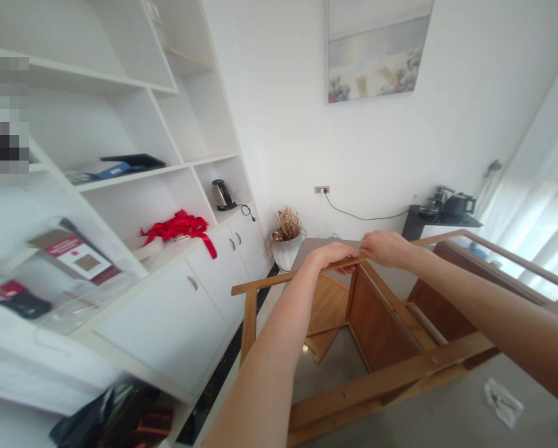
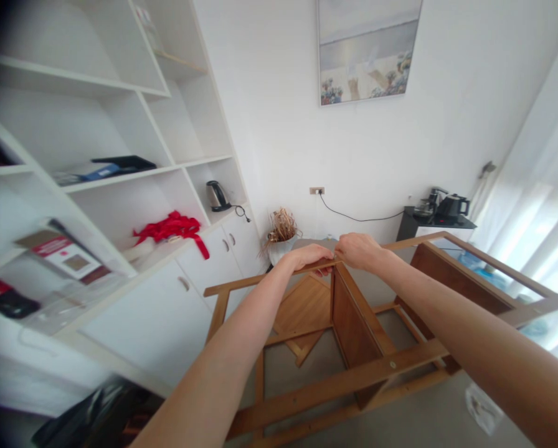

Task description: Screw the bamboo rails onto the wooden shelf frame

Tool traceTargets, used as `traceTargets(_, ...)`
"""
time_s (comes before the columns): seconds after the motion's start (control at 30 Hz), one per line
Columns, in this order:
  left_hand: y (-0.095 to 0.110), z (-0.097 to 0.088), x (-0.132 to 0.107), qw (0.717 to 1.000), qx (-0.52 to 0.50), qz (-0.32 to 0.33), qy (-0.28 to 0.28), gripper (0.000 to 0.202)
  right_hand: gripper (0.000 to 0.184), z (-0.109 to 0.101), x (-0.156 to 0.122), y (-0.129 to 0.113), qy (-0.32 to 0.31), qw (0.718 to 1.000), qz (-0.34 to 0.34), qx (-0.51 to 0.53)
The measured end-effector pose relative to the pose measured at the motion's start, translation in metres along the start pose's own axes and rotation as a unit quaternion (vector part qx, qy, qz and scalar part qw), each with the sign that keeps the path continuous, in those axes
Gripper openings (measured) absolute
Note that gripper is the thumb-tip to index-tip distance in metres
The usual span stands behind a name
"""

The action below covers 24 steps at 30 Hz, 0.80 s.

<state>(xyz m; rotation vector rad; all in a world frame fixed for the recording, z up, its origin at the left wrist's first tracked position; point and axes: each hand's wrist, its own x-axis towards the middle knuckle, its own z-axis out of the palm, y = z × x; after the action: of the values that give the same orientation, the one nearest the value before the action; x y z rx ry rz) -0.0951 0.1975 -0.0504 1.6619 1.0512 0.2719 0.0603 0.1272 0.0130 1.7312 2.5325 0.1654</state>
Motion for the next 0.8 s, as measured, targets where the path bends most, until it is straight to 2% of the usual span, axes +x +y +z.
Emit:
traceTargets(0.23,0.0,0.0,0.0,1.0,-0.002,0.016,0.008,0.021,0.028,-0.019,0.019,-0.016,-0.048,0.997,0.052,0.018)
traceTargets(0.33,0.001,0.002,-0.004,0.999,0.001,0.027,0.018,0.021,0.03,-0.021,0.026,-0.018,-0.061,0.994,0.089,0.034)
traceTargets(0.43,0.002,0.004,-0.008,0.998,0.014,0.042,0.039,0.019,0.023,-0.018,0.031,-0.015,-0.097,0.985,0.124,0.065)
traceTargets(0.5,0.002,0.004,-0.009,0.996,0.03,0.054,0.061,0.018,0.02,-0.016,0.033,-0.012,-0.131,0.977,0.138,0.096)
traceTargets(0.6,0.006,0.002,-0.012,0.988,0.066,0.08,0.115,0.016,0.025,-0.014,0.035,-0.011,-0.163,0.965,0.157,0.135)
traceTargets(0.73,0.013,0.001,-0.026,0.963,0.116,0.131,0.205,0.022,0.028,-0.012,0.037,-0.013,-0.183,0.954,0.172,0.164)
traceTargets(0.8,0.015,0.004,-0.036,0.952,0.14,0.158,0.221,0.026,0.029,-0.01,0.038,-0.013,-0.178,0.953,0.171,0.177)
